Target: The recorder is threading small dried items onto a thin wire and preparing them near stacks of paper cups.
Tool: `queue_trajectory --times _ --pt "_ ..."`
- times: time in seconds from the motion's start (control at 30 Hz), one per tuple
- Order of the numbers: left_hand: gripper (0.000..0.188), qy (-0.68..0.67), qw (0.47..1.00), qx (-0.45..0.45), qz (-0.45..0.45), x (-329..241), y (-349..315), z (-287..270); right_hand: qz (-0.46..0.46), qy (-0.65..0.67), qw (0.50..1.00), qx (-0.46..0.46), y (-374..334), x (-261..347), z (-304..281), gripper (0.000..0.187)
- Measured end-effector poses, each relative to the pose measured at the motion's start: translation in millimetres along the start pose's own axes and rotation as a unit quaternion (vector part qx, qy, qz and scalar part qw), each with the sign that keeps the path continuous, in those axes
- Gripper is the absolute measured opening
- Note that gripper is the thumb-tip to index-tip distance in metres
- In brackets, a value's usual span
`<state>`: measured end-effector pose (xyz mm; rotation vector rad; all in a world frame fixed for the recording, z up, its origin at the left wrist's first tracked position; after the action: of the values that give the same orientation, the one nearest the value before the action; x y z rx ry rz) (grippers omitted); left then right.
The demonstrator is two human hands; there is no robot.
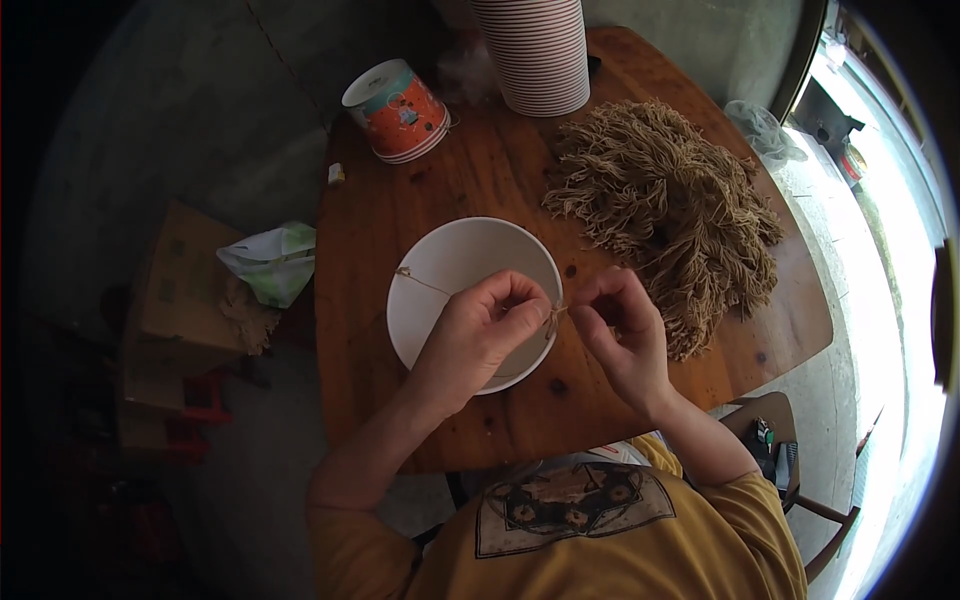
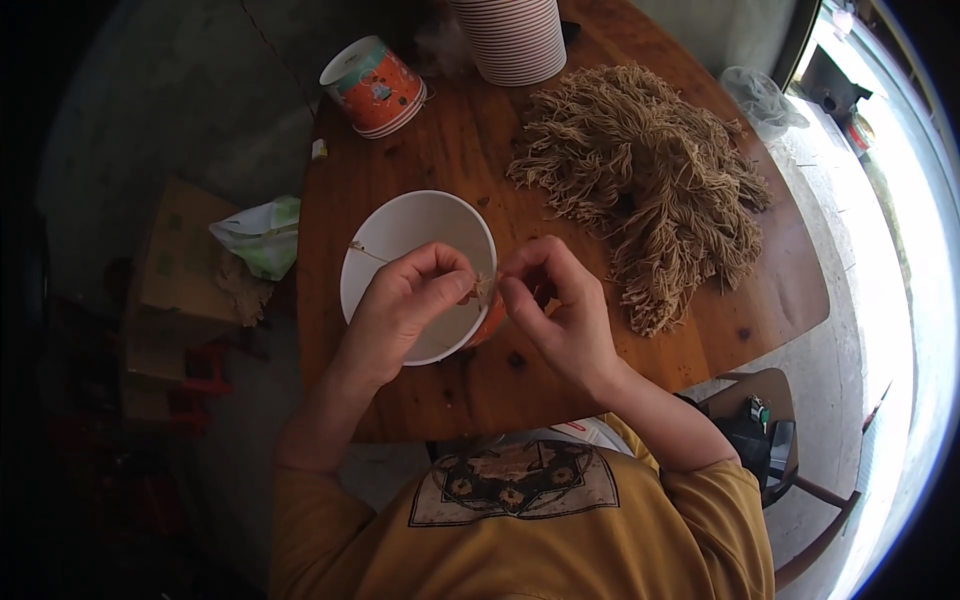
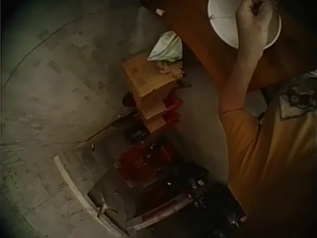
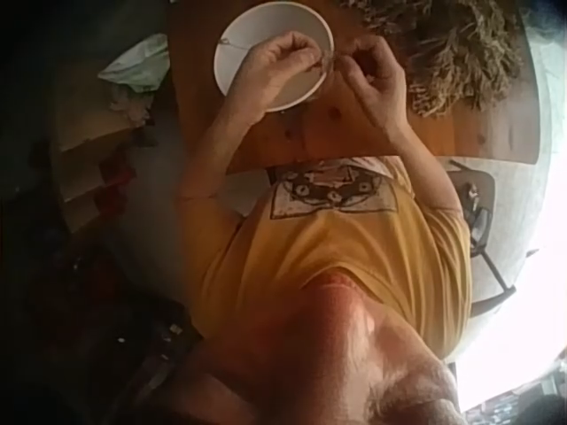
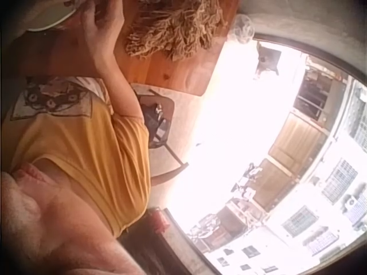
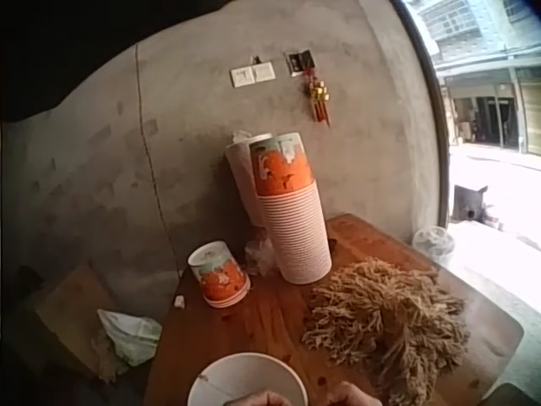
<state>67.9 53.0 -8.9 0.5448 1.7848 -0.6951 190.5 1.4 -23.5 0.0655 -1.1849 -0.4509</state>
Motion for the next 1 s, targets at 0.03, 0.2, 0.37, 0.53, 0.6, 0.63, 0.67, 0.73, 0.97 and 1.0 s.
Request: queue_trajectory --times 0.03,0.2,0.37,0.53,0.6,0.63,0.67,0.73,0.97,1.0 --pt "0.012 -0.008 1.0 -0.001 -0.003 3 0 -1 -0.005 -0.024 1.0 0.016 -1 0 2 0.007" --pt "0.012 -0.032 0.999 0.01 -0.013 6 1 0 -0.025 -0.115 0.991 0.064 -4 13 19 0.008" --pt "0.012 -0.034 0.999 0.001 -0.025 9 0 1 0.016 -0.099 0.994 0.049 -4 4 17 0.01" --pt "0.012 0.008 1.0 -0.02 -0.006 9 -2 -5 0.025 -0.104 0.993 0.041 -5 1 12 0.01" --pt "0.011 0.018 1.0 -0.025 -0.002 8 -3 -3 0.013 -0.112 0.993 0.042 -5 3 12 0.01" --pt "0.009 0.053 0.996 -0.066 0.038 -2 -4 -7 0.0 -0.119 0.992 0.042 -5 5 13 0.01" --pt "0.008 0.088 0.987 -0.106 0.078 -12 -7 -13 0.0 -0.119 0.992 0.042 -5 6 13 0.01" --pt "0.007 0.173 0.968 -0.123 0.132 -26 -10 -14 -0.025 -0.15 0.987 0.058 -4 13 17 0.01" --pt "0.009 0.377 0.891 -0.122 0.22 -51 -14 2 -0.054 -0.18 0.98 0.073 -4 20 21 0.01" --pt "0.009 0.378 0.891 -0.122 0.22 -52 -15 2 -0.059 -0.178 0.979 0.074 -5 21 21 0.01"
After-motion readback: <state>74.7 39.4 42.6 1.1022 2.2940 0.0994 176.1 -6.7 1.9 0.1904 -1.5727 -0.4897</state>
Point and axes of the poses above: each hand's wrist, its own y-axis towards the middle knuckle, its own z-axis out of the palm, x = y × z, the point moved 10 cm from there along y, towards the middle knuckle, and after that the axes turned 15 degrees about y, right-handed, at the moved point
